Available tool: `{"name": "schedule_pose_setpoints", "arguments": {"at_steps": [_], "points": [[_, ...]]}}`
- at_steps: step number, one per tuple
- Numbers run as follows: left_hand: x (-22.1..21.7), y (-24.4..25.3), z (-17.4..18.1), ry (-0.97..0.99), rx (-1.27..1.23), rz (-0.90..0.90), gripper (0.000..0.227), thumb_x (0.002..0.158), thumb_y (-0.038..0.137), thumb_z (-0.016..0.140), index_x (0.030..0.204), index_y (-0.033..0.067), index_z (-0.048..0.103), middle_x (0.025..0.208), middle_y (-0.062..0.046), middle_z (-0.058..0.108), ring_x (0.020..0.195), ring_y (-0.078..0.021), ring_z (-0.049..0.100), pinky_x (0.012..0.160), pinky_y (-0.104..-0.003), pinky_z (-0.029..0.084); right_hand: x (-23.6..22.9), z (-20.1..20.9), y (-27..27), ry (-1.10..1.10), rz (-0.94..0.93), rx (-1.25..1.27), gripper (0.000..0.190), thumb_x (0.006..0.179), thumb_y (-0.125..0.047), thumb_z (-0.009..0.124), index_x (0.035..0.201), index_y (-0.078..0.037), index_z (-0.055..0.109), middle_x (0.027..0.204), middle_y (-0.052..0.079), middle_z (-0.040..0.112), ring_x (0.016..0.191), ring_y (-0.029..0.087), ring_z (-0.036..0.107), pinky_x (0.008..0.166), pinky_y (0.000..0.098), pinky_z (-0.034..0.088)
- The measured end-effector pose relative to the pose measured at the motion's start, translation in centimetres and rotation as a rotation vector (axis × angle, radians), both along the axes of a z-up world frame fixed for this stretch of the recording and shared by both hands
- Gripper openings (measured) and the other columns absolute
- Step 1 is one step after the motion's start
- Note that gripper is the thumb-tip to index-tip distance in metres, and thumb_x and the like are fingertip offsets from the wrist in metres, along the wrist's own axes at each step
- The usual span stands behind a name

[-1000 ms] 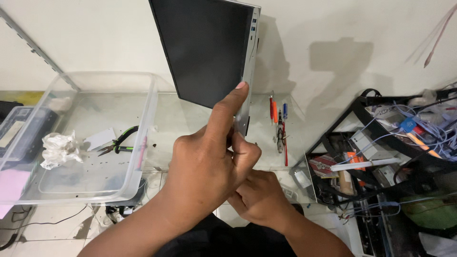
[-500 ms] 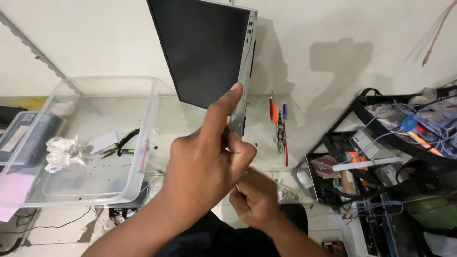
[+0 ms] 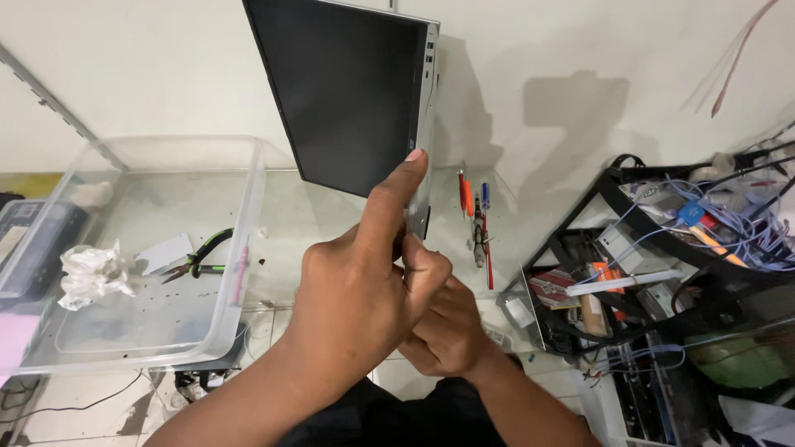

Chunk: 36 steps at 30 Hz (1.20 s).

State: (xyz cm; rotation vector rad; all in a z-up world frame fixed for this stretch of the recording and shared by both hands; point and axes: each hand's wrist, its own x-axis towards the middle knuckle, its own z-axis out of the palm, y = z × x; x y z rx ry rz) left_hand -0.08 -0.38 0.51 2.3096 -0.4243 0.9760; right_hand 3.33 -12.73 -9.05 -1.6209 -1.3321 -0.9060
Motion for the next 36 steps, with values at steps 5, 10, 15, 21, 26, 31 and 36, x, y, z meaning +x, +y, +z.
{"name": "schedule_pose_setpoints", "arguments": {"at_steps": [5,10,15,21,26,31,36], "points": [[0.0,0.1,0.1,0.006,0.002,0.002,0.062,0.076,0.003,0.053,0.138,0.0118,0.049,0.063,0.009,0.047,0.040,-0.0104,0.040,0.039,-0.027,0.039,-0.4,0.2,-1.1,0.043,-0.164,-0.249,0.020,0.090,-0.016,0.057,0.072,-0.010,0.055,0.068,0.002,0.056,0.065,0.025,0.052,0.062,0.0383,0.045],[0.0,0.1,0.0,-0.014,-0.009,-0.012,0.062,0.076,0.002,0.054,0.137,0.0096,0.048,0.068,0.009,0.052,0.042,-0.0086,0.039,0.041,-0.025,0.038,-1.2,-0.7,0.4,0.115,-0.015,0.052,0.021,0.086,0.000,0.054,0.066,0.002,0.048,0.065,0.014,0.047,0.056,0.029,0.039,0.052,0.0400,0.031],[0.3,0.2,0.3,0.028,0.003,0.036,0.063,0.077,0.008,0.055,0.139,0.0138,0.048,0.054,0.007,0.053,0.038,-0.0137,0.049,0.042,-0.033,0.045,-2.2,-10.4,0.0,0.119,-0.082,0.220,0.011,0.088,-0.018,0.053,0.082,-0.008,0.055,0.075,0.007,0.061,0.065,0.026,0.062,0.068,0.0455,0.054],[0.5,0.6,-0.1,0.023,-0.041,-0.052,0.064,0.079,0.005,0.056,0.141,0.0163,0.046,0.067,0.010,0.058,0.045,-0.0095,0.048,0.049,-0.025,0.049,-4.8,-9.0,-0.1,0.515,-0.137,0.175,0.029,0.091,-0.017,0.052,0.067,-0.006,0.041,0.078,0.015,0.067,0.063,0.025,0.063,0.057,0.0324,0.048],[0.9,2.7,1.4,0.087,-0.039,-0.262,0.053,0.089,0.014,0.056,0.141,0.0166,0.043,0.079,0.000,0.071,0.060,-0.0061,0.072,0.055,-0.020,0.062,-4.1,-8.5,-1.7,0.594,-0.053,0.251,0.018,0.087,-0.011,0.063,0.076,-0.007,0.049,0.081,0.016,0.070,0.071,0.022,0.072,0.060,0.0291,0.056],[4.4,6.7,3.7,0.043,0.128,-0.630,0.044,0.094,0.025,0.067,0.132,0.0114,0.051,0.113,-0.009,0.072,0.076,-0.0112,0.075,0.065,-0.017,0.068,-2.9,-5.3,-3.3,0.581,0.160,0.385,0.014,0.086,-0.004,0.064,0.089,-0.004,0.050,0.079,0.015,0.069,0.069,0.021,0.071,0.058,0.0278,0.061],[6.4,7.6,6.6,-0.047,0.337,-0.894,0.034,0.093,0.033,0.059,0.114,0.0073,0.056,0.128,-0.020,0.051,0.122,-0.0363,0.056,0.097,-0.044,0.050,-2.3,-0.1,-3.5,0.574,0.132,0.476,0.016,0.087,-0.007,0.063,0.086,-0.008,0.047,0.073,0.014,0.066,0.065,0.020,0.068,0.054,0.0265,0.057]]}}
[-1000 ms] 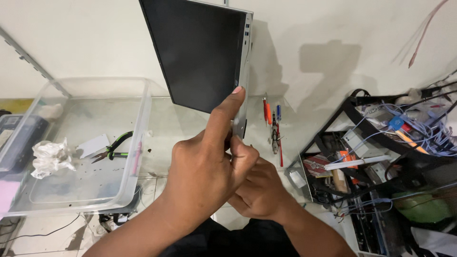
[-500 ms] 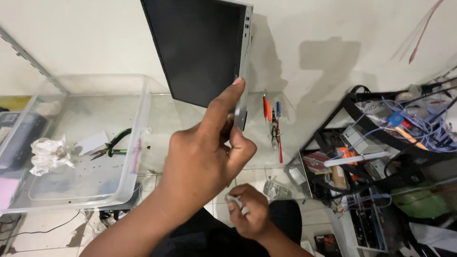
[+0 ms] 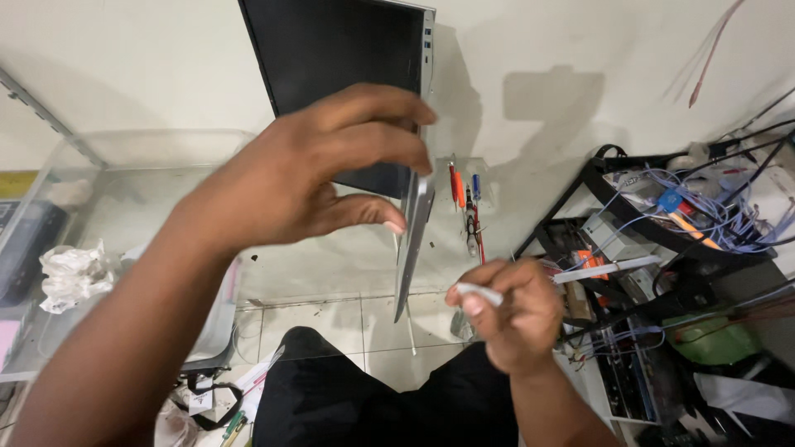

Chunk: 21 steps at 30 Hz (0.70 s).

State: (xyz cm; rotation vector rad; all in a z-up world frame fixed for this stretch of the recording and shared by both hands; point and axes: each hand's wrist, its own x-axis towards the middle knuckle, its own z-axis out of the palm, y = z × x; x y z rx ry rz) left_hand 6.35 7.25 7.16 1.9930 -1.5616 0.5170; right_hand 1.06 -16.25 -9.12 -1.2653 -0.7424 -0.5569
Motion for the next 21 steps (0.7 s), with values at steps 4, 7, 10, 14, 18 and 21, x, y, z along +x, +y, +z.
{"name": "schedule_pose_setpoints", "arguments": {"at_steps": [4,7,10,14,18,21], "points": [[1.5,-0.5,1.4,-0.075,0.028,-0.118,0.032,0.094,0.036,0.057,0.106,0.0061,0.058,0.111,-0.013,0.060,0.109,-0.0319,0.059,0.095,-0.043,0.043,0.9,2.9,0.5,0.043,-0.044,0.055,0.020,0.085,-0.008,0.063,0.087,-0.007,0.043,0.069,0.014,0.059,0.060,0.023,0.066,0.051,0.0289,0.057],[2.9,-0.9,1.7,-0.153,0.109,-0.189,0.036,0.096,0.038,0.055,0.111,0.0057,0.055,0.102,-0.012,0.052,0.096,-0.0303,0.052,0.088,-0.041,0.040,1.4,4.5,0.7,0.114,-0.118,0.060,0.020,0.086,-0.010,0.065,0.095,-0.006,0.048,0.062,0.010,0.058,0.053,0.022,0.065,0.049,0.0318,0.058],[3.8,-1.4,2.0,-0.180,0.148,-0.277,0.032,0.096,0.033,0.063,0.109,0.0065,0.053,0.101,-0.010,0.051,0.094,-0.0283,0.051,0.088,-0.043,0.039,1.0,6.6,1.3,0.204,-0.277,0.061,0.024,0.086,-0.010,0.067,0.100,0.000,0.050,0.073,0.015,0.061,0.058,0.026,0.069,0.057,0.0348,0.063],[4.1,-1.7,2.5,-0.125,0.257,-0.241,0.037,0.083,0.023,0.082,0.104,0.0120,0.054,0.102,-0.007,0.050,0.093,-0.0283,0.046,0.080,-0.039,0.040,0.2,8.9,2.2,0.197,-0.262,-0.027,0.019,0.086,-0.009,0.066,0.094,0.003,0.052,0.072,0.018,0.065,0.065,0.025,0.072,0.062,0.0329,0.065],[4.4,-1.5,2.7,-0.075,0.291,-0.263,0.041,0.086,0.052,0.062,0.104,0.0147,0.056,0.096,-0.003,0.046,0.087,-0.0249,0.040,0.082,-0.036,0.036,0.7,8.8,2.2,0.255,-0.228,0.054,0.020,0.087,-0.011,0.066,0.095,0.000,0.052,0.076,0.019,0.067,0.070,0.026,0.073,0.068,0.0371,0.067],[4.4,-1.5,2.4,-0.094,0.258,-0.274,0.035,0.085,0.042,0.072,0.100,0.0149,0.055,0.099,-0.002,0.049,0.087,-0.0231,0.040,0.083,-0.035,0.035,1.2,8.6,2.0,0.252,-0.199,0.057,0.022,0.087,-0.013,0.066,0.095,0.002,0.052,0.076,0.023,0.067,0.070,0.028,0.073,0.068,0.0370,0.064]]}}
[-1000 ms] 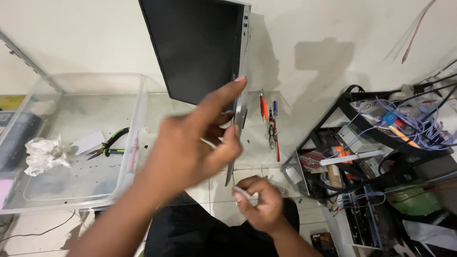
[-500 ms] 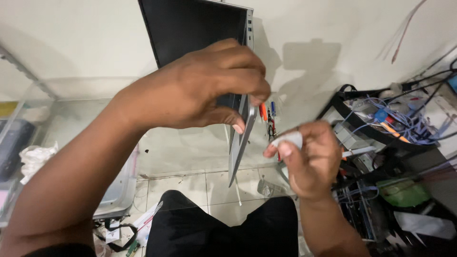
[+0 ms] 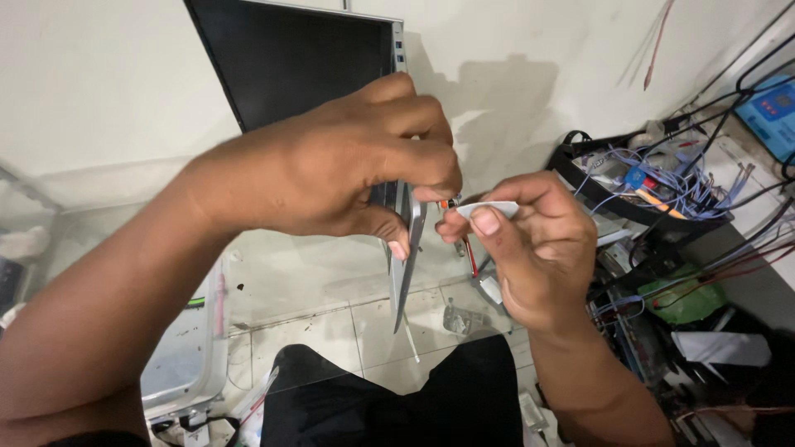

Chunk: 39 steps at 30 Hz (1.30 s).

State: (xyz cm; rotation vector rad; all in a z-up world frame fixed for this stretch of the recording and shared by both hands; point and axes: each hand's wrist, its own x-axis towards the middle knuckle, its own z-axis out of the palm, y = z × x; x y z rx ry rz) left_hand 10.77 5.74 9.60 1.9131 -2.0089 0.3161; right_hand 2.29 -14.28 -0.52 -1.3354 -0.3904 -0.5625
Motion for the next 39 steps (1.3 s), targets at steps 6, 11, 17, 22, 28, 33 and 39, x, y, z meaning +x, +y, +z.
{"name": "schedule_pose_setpoints", "arguments": {"at_steps": [6,11,17,22,28,33,39], "points": [[-0.2,-0.5,-0.3,0.059,-0.024,-0.025,0.030,0.088,0.042,0.064,0.093,0.0147,0.053,0.089,0.003,0.050,0.081,-0.0201,0.036,0.081,-0.033,0.031,0.9,-0.4,0.1,0.023,0.026,0.070,0.024,0.087,-0.018,0.068,0.096,0.000,0.055,0.081,0.015,0.064,0.071,0.024,0.068,0.073,0.0327,0.059],[-0.1,-0.3,-0.8,0.037,-0.012,0.041,0.031,0.087,0.034,0.076,0.098,0.0143,0.055,0.090,0.000,0.044,0.086,-0.0221,0.036,0.078,-0.034,0.035,1.1,-0.9,0.5,-0.037,0.144,0.090,0.019,0.091,-0.016,0.064,0.096,-0.003,0.051,0.079,0.012,0.059,0.064,0.023,0.064,0.062,0.0352,0.060],[-0.5,-0.3,-1.1,0.019,-0.066,0.023,0.032,0.086,0.033,0.077,0.099,0.0139,0.055,0.094,-0.002,0.048,0.087,-0.0216,0.040,0.080,-0.034,0.036,-0.6,0.7,1.4,-0.085,-0.105,-0.257,0.021,0.091,-0.021,0.062,0.083,-0.003,0.055,0.065,0.008,0.062,0.057,0.011,0.060,0.053,0.0197,0.047],[-0.4,-0.4,-1.0,0.007,-0.059,0.019,0.036,0.084,0.020,0.085,0.098,0.0136,0.052,0.095,-0.003,0.047,0.087,-0.0241,0.040,0.081,-0.035,0.034,-1.0,1.1,2.0,-0.141,-0.201,-0.313,0.020,0.092,-0.018,0.060,0.081,-0.003,0.053,0.063,0.006,0.058,0.056,0.009,0.056,0.054,0.0201,0.043],[-0.4,-0.4,-1.1,0.008,-0.062,0.021,0.033,0.089,0.039,0.072,0.098,0.0150,0.052,0.093,0.000,0.046,0.084,-0.0220,0.035,0.076,-0.034,0.034,-1.1,1.0,2.1,-0.177,-0.298,-0.365,0.019,0.092,-0.017,0.061,0.085,-0.001,0.053,0.063,0.009,0.061,0.056,0.012,0.059,0.055,0.0208,0.047],[-0.1,-0.3,-1.5,0.009,-0.114,-0.030,0.036,0.090,0.046,0.060,0.098,0.0126,0.051,0.092,0.000,0.044,0.083,-0.0217,0.036,0.077,-0.033,0.035,-1.5,1.2,2.2,-0.228,-0.425,-0.523,0.023,0.094,-0.019,0.058,0.081,0.000,0.055,0.060,0.006,0.058,0.052,0.010,0.053,0.051,0.0242,0.043],[0.0,-0.4,-1.4,0.000,-0.131,-0.038,0.031,0.092,0.036,0.070,0.100,0.0116,0.053,0.089,-0.003,0.042,0.081,-0.0229,0.037,0.076,-0.033,0.036,-1.5,1.6,1.6,-0.255,-0.622,-0.871,0.025,0.098,-0.025,0.054,0.091,-0.005,0.066,0.069,0.001,0.066,0.050,0.014,0.049,0.052,0.0298,0.039]]}}
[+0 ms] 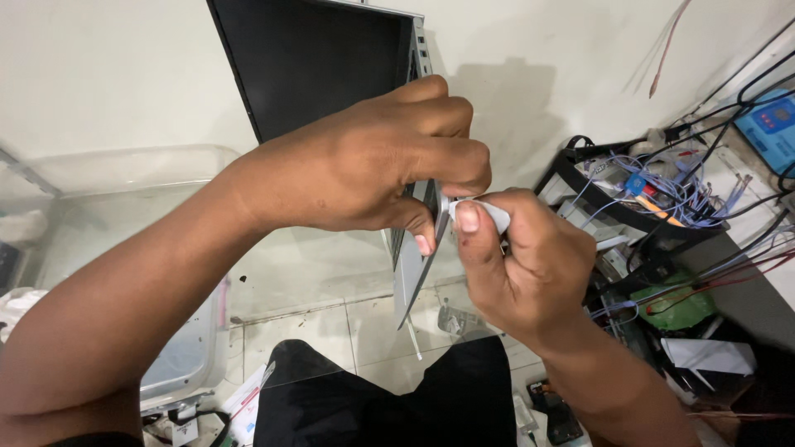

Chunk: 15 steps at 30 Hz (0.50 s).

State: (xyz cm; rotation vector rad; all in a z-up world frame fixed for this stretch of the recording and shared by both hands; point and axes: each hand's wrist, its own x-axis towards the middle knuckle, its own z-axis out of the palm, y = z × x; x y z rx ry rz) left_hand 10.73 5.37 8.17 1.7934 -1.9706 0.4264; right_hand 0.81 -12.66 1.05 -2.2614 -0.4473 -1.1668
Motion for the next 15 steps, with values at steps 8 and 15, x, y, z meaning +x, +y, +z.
{"name": "schedule_pose_setpoints", "arguments": {"at_steps": [8,15], "points": [[0.2,-0.1,-0.1,0.003,-0.003,-0.004,0.030,0.093,0.037,0.069,0.097,0.0122,0.052,0.085,-0.003,0.038,0.081,-0.0232,0.038,0.076,-0.034,0.037,1.0,0.9,-0.7,-0.075,0.201,-0.131,0.027,0.099,-0.017,0.049,0.095,0.003,0.065,0.087,0.010,0.071,0.066,0.019,0.065,0.059,0.0294,0.048],[0.2,-0.3,-0.3,0.011,-0.022,-0.009,0.036,0.091,0.046,0.059,0.097,0.0106,0.054,0.085,-0.004,0.039,0.081,-0.0226,0.039,0.075,-0.034,0.037,2.0,-0.7,-1.3,-0.147,0.099,-0.222,0.025,0.100,-0.022,0.047,0.096,-0.004,0.064,0.083,0.005,0.068,0.064,0.025,0.064,0.060,0.0351,0.049]]}}
